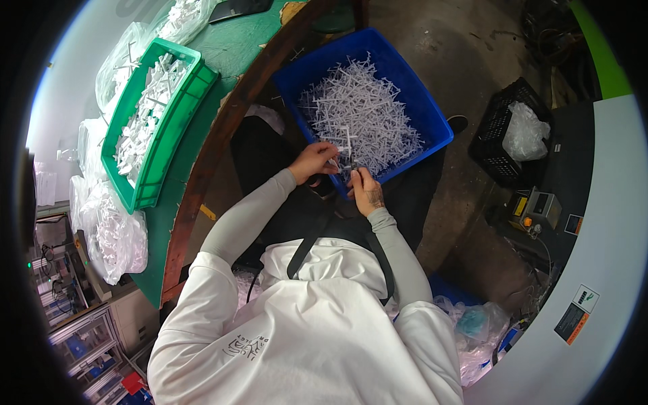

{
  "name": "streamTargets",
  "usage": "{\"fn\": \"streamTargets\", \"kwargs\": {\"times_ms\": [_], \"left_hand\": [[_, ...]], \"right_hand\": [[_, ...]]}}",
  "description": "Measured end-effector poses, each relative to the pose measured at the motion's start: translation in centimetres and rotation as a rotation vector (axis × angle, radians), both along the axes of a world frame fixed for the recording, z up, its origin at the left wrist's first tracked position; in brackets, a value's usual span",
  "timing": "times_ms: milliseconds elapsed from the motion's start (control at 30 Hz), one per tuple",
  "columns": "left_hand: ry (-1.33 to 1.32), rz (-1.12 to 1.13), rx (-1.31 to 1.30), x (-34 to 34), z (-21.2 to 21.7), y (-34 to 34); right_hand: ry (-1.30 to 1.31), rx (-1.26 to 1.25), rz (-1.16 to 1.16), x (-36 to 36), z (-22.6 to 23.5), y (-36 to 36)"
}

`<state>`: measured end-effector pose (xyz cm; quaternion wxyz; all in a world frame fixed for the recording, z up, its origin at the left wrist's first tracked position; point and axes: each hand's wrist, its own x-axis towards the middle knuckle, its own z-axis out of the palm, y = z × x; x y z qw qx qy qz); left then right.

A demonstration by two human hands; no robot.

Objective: The person trims plastic components with pliers, then sorts them into a blue bin, a green tray, and plastic bags by hand.

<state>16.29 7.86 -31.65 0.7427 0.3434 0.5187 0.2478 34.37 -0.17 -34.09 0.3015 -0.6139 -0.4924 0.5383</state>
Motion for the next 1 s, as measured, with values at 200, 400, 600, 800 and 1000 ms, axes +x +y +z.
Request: {"fn": "streamTargets", "kwargs": {"times_ms": [200,400,600,800,1000], "left_hand": [[0.024,-0.068,-0.019,0.33,0.79,-0.02],[0.031,-0.119,-0.013,0.17,0.52,-0.04],[0.060,-0.154,-0.019,0.31,0.51,-0.20],[0.072,-0.192,-0.048,0.28,0.62,-0.09],[0.073,-0.226,-0.054,0.33,0.51,-0.16]], "right_hand": [[0.107,0.070,-0.039,0.19,-0.60,-0.32],[0.203,0.058,-0.128,0.21,-0.45,-0.39],[0.142,0.032,-0.057,0.46,-0.30,-0.29],[0.173,0.035,-0.060,0.61,-0.98,-0.35],[0.142,0.030,-0.030,0.64,-0.91,-0.28]]}}
